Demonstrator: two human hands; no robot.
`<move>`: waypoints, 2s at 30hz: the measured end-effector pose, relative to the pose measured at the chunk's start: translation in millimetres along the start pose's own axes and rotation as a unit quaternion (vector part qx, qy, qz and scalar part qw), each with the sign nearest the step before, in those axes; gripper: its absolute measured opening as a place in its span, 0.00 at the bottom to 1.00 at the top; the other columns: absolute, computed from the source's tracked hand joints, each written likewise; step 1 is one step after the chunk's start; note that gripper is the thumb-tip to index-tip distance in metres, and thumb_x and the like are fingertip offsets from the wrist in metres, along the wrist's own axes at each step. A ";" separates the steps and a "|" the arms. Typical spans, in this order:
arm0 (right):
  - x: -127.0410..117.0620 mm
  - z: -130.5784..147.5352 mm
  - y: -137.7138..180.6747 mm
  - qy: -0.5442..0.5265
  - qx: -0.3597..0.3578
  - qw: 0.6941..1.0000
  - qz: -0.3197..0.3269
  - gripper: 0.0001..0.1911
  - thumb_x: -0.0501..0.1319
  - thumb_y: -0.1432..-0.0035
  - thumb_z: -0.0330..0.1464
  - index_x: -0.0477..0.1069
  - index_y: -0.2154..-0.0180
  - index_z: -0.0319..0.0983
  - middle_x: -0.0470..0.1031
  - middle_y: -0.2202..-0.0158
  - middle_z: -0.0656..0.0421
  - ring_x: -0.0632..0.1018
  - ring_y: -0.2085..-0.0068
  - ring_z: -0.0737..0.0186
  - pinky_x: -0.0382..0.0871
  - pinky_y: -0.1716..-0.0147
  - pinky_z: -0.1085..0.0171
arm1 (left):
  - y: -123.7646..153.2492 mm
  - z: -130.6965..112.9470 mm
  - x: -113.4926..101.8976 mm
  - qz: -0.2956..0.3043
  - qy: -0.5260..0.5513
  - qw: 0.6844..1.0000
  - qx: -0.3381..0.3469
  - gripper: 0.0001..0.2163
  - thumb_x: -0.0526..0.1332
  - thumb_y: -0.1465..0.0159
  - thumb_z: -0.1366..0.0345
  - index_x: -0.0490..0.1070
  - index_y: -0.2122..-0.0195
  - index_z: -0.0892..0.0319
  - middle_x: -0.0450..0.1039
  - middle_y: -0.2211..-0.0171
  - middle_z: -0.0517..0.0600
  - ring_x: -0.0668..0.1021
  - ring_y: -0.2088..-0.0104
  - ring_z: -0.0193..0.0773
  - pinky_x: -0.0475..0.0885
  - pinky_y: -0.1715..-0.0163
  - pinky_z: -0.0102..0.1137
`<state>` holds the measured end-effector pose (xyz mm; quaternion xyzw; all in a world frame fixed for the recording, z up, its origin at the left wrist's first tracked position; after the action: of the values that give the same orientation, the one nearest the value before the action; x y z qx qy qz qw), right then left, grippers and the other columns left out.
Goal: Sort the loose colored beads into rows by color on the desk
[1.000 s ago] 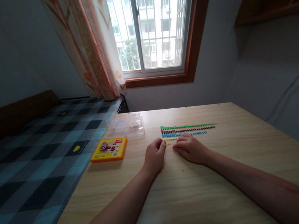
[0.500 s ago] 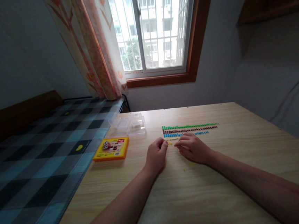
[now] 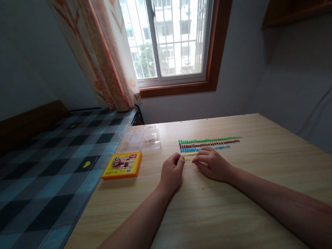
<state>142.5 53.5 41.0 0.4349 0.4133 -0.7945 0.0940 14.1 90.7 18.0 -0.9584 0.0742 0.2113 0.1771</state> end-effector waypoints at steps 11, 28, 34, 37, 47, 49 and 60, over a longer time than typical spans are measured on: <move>-2.5 -1.0 -0.9 -0.009 0.000 1.000 -0.016 0.08 0.57 0.39 0.28 0.75 0.67 0.40 0.76 0.69 0.55 0.73 0.63 0.58 0.66 0.57 0.56 | -0.4 -2.0 -0.5 -0.001 -0.008 1.000 0.003 0.13 0.53 0.38 0.59 0.64 0.77 0.59 0.64 0.78 0.44 0.68 0.73 0.33 0.60 0.71 0.28; -14.2 -28.2 6.0 -0.026 0.039 0.993 -0.105 0.14 0.56 0.48 0.20 0.77 0.69 0.41 0.77 0.69 0.56 0.73 0.63 0.57 0.66 0.59 0.56 | -3.8 8.5 -18.9 -0.078 0.040 0.996 -0.030 0.14 0.53 0.41 0.55 0.61 0.78 0.58 0.58 0.80 0.43 0.64 0.75 0.33 0.59 0.73 0.28; -6.7 -19.6 7.5 -0.053 -0.014 0.998 -0.041 0.16 0.55 0.50 0.19 0.78 0.73 0.42 0.75 0.71 0.58 0.74 0.66 0.61 0.68 0.63 0.60 | -1.3 12.3 -24.8 -0.098 0.042 0.994 -0.035 0.13 0.53 0.41 0.55 0.63 0.78 0.58 0.58 0.81 0.42 0.64 0.76 0.34 0.60 0.73 0.28; -3.9 -19.0 7.7 -0.055 -0.018 0.998 -0.034 0.17 0.55 0.51 0.19 0.79 0.72 0.42 0.75 0.70 0.58 0.74 0.66 0.61 0.68 0.63 0.60 | -1.1 11.4 -26.0 -0.102 0.040 0.993 -0.032 0.13 0.54 0.41 0.56 0.63 0.78 0.58 0.58 0.82 0.42 0.64 0.77 0.33 0.60 0.74 0.28; 4.2 -18.4 3.0 0.008 -0.004 1.000 -0.011 0.15 0.58 0.45 0.22 0.80 0.65 0.43 0.76 0.67 0.57 0.73 0.63 0.59 0.67 0.58 0.57 | -1.8 9.6 -24.6 -0.093 0.045 0.994 -0.026 0.13 0.54 0.40 0.56 0.63 0.78 0.58 0.58 0.81 0.43 0.64 0.76 0.33 0.60 0.72 0.29; 5.1 -17.6 1.5 0.025 0.001 1.000 -0.007 0.13 0.58 0.42 0.25 0.80 0.63 0.44 0.76 0.65 0.56 0.73 0.61 0.58 0.67 0.57 0.57 | -1.6 9.0 -24.6 -0.093 0.047 0.994 -0.024 0.13 0.54 0.40 0.57 0.63 0.78 0.58 0.58 0.81 0.42 0.64 0.76 0.33 0.60 0.72 0.29; 10.4 -24.3 2.4 0.051 0.022 0.998 -0.001 0.23 0.57 0.46 0.21 0.76 0.51 0.42 0.75 0.57 0.53 0.72 0.55 0.56 0.65 0.52 0.55 | -3.2 9.8 -23.0 -0.087 0.050 0.995 -0.025 0.14 0.54 0.41 0.56 0.62 0.79 0.58 0.56 0.82 0.42 0.62 0.77 0.33 0.58 0.74 0.28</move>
<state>152.3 72.0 24.8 0.4766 0.4003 -0.7802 0.0623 -9.7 98.9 20.6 -0.9746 -0.0059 0.1490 0.1672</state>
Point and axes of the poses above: each hand's wrist, its own y-axis away from the middle knuckle, its own x-axis out of the palm, z = x × y, the point moved 10 cm from there along -y, towards the middle knuckle
